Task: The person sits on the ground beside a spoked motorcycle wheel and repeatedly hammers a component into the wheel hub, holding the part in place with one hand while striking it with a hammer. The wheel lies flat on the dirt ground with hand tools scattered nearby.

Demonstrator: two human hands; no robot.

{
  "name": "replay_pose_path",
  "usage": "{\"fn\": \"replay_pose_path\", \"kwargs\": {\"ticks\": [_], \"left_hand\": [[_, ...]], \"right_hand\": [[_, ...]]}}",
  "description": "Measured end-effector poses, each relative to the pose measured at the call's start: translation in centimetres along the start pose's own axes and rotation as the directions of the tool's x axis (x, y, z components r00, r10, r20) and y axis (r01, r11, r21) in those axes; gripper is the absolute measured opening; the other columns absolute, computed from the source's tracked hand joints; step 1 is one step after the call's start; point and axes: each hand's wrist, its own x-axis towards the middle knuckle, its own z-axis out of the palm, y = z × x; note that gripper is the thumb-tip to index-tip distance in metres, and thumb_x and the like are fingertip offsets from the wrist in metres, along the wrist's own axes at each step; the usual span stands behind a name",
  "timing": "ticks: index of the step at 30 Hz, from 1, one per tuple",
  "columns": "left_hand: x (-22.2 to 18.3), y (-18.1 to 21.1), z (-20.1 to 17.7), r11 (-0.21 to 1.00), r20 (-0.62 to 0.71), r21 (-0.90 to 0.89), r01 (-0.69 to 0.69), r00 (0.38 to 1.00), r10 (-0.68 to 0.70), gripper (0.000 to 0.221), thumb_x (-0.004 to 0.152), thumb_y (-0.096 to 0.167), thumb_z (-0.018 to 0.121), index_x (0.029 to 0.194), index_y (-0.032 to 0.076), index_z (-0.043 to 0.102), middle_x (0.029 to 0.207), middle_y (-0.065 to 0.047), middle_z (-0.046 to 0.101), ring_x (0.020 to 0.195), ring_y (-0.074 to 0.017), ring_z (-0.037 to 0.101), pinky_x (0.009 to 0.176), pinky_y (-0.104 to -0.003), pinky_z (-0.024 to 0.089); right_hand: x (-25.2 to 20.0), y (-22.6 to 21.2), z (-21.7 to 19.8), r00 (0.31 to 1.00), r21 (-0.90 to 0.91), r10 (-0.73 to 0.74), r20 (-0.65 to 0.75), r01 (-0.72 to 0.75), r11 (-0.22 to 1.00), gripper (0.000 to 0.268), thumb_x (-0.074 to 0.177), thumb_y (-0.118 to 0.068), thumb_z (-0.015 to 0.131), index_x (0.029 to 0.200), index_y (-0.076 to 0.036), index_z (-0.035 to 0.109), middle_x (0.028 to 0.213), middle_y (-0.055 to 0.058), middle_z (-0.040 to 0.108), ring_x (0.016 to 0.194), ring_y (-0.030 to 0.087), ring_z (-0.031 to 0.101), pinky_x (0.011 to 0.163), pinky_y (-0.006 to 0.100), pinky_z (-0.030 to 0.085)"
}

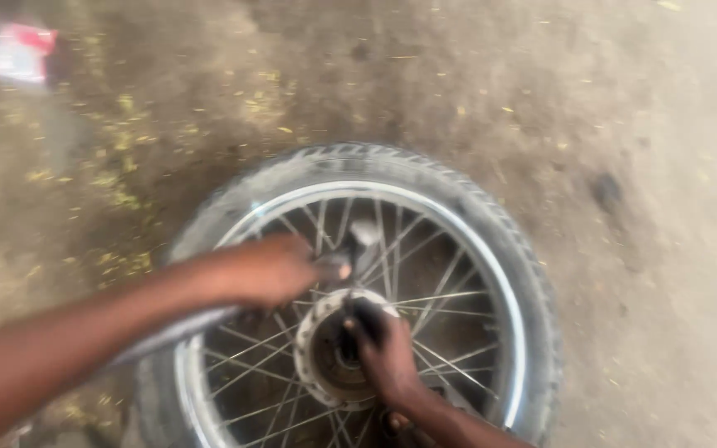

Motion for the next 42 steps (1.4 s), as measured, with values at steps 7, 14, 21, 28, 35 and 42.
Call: {"fn": "replay_pose_path", "kwargs": {"ticks": [7, 14, 21, 28, 35, 42], "left_hand": [[1.5, -1.0, 1.3, 0.998, -0.012, 0.057, -0.039, 0.999, 0.040, 0.068, 0.090, 0.076, 0.032, 0.073, 0.016, 0.056, 0.053, 0.003, 0.043, 0.042, -0.0113, 0.048, 0.045, -0.032, 0.053], [0.6, -0.5, 1.4, 0.995, -0.071, -0.045, 0.086, 0.994, -0.089, 0.089, 0.099, 0.083, 0.026, 0.074, 0.002, 0.054, 0.057, 0.002, 0.034, 0.044, -0.0135, 0.035, 0.041, -0.029, 0.040], [-5.0, -2.5, 2.6, 0.897, -0.268, -0.429, 0.108, 0.933, -0.240, 0.068, 0.086, 0.077, 0.050, 0.095, 0.011, 0.066, 0.056, 0.002, 0.051, 0.046, -0.0141, 0.056, 0.044, -0.033, 0.050], [-10.2, -15.2, 7.5, 0.820, -0.524, -0.535, 0.204, 0.681, -0.511, 0.064, 0.088, 0.047, 0.074, 0.141, 0.011, 0.064, 0.082, -0.019, 0.072, 0.068, -0.0302, 0.071, 0.069, -0.045, 0.059], [-9.6, -28.6, 19.2, 0.849, -0.706, -0.510, 0.143, 0.494, -0.507, 0.071, 0.079, 0.043, 0.077, 0.138, 0.007, 0.064, 0.096, -0.020, 0.080, 0.089, -0.0328, 0.078, 0.084, -0.045, 0.056], [-5.5, -30.8, 25.0, 0.766, -0.618, -0.621, 0.164, 0.499, -0.607, 0.056, 0.089, 0.050, 0.073, 0.115, 0.001, 0.074, 0.089, -0.025, 0.073, 0.085, -0.0389, 0.076, 0.082, -0.050, 0.058]], "right_hand": [[-0.1, 2.4, 0.7, 0.976, 0.093, -0.204, -0.080, 0.211, 0.973, 0.029, 0.091, -0.009, 0.072, 0.116, 0.004, 0.071, 0.103, 0.018, 0.079, 0.090, 0.024, 0.075, 0.085, 0.040, 0.057], [-0.4, 0.2, -0.6, 0.999, 0.057, -0.047, 0.015, 0.046, 0.997, 0.027, 0.093, -0.010, 0.067, 0.117, -0.002, 0.073, 0.106, 0.015, 0.079, 0.092, 0.021, 0.075, 0.089, 0.038, 0.058], [-0.1, 1.3, -1.1, 0.996, 0.301, 0.076, 0.041, -0.085, 0.950, 0.029, 0.094, -0.012, 0.066, 0.118, 0.002, 0.070, 0.106, 0.015, 0.079, 0.096, 0.021, 0.073, 0.088, 0.035, 0.059], [-1.7, 0.1, -9.0, 0.944, 0.387, 0.262, -0.203, -0.168, 0.907, 0.041, 0.087, -0.031, 0.071, 0.117, -0.003, 0.069, 0.098, 0.014, 0.076, 0.087, 0.022, 0.073, 0.085, 0.037, 0.059], [-8.5, 13.0, -19.5, 0.799, -0.134, 0.155, -0.581, -0.282, 0.950, 0.090, 0.061, -0.033, 0.092, 0.137, -0.001, 0.058, 0.122, 0.021, 0.065, 0.102, 0.032, 0.063, 0.085, 0.048, 0.055], [-10.5, 21.6, -17.6, 0.794, -0.089, 0.308, -0.524, -0.410, 0.908, 0.116, 0.053, -0.042, 0.097, 0.149, 0.003, 0.047, 0.135, 0.025, 0.063, 0.124, 0.036, 0.063, 0.103, 0.046, 0.050]]}}
